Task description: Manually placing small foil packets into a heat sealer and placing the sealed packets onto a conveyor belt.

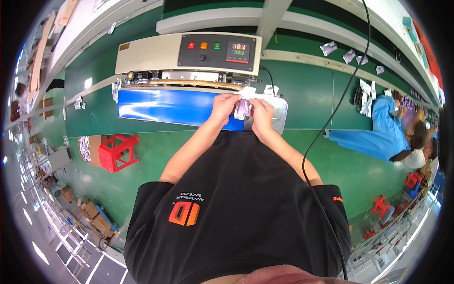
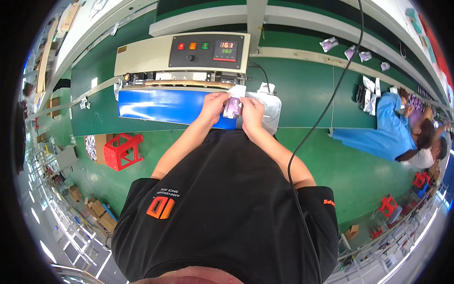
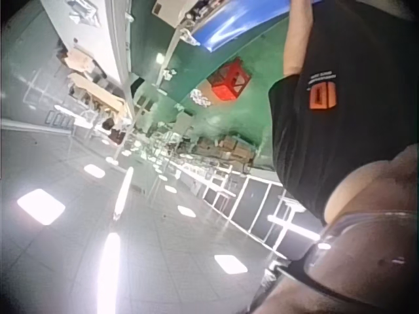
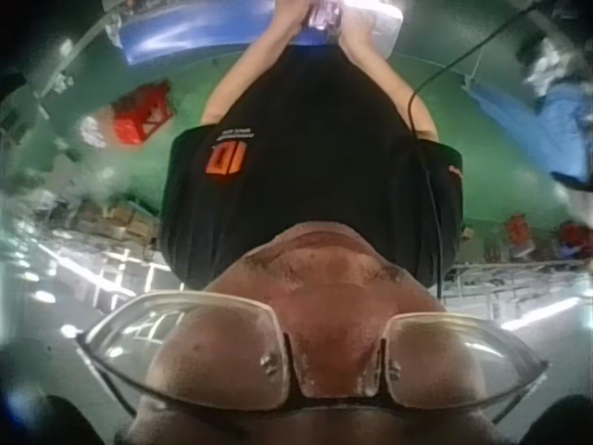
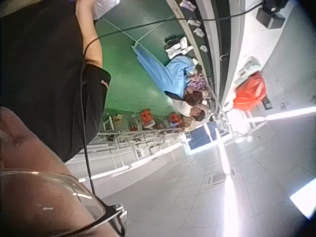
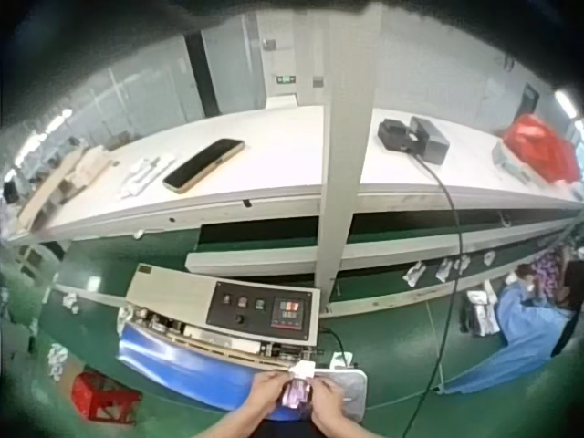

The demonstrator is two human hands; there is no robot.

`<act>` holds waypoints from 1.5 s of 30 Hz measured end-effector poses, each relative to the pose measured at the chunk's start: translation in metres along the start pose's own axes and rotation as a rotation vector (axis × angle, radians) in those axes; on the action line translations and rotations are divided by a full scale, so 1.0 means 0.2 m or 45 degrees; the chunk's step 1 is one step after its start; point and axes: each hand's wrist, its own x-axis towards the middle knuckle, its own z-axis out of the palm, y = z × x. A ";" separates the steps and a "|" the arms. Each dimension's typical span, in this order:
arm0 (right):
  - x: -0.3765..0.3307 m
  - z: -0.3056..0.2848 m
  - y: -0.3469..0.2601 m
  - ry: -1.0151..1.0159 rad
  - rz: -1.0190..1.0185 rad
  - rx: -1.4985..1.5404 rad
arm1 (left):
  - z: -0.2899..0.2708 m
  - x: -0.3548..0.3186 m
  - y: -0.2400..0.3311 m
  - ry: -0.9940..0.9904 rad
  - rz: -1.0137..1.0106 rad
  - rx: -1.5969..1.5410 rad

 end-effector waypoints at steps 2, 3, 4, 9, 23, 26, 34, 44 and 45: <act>0.01 0.02 0.02 -0.022 0.027 -0.022 | -0.02 -0.01 0.02 0.027 -0.017 0.031; 0.02 0.04 0.03 -0.063 0.013 -0.011 | -0.03 -0.01 0.03 0.039 -0.001 0.028; 0.03 0.05 0.04 -0.070 0.012 -0.007 | -0.04 -0.01 0.03 0.068 0.019 -0.018; 0.04 0.17 0.09 -0.166 0.062 -0.006 | -0.18 0.01 0.06 0.084 0.072 -0.041; 0.17 -0.18 -0.21 -0.513 0.056 -0.285 | -0.59 -0.38 0.16 0.575 0.645 0.115; 0.61 -0.41 -0.39 -0.191 -0.279 -0.193 | -0.50 -0.44 0.08 0.643 0.568 0.158; 2.20 -1.06 -0.72 0.361 -0.643 -2.532 | -0.30 -0.72 -0.29 0.622 0.479 0.473; 2.05 -0.73 -0.77 0.817 -0.304 -1.846 | -0.26 -0.93 -0.61 0.652 0.327 0.278; 2.00 -0.75 -0.80 0.788 -0.437 -1.778 | -0.24 -0.89 -0.60 0.653 0.316 0.269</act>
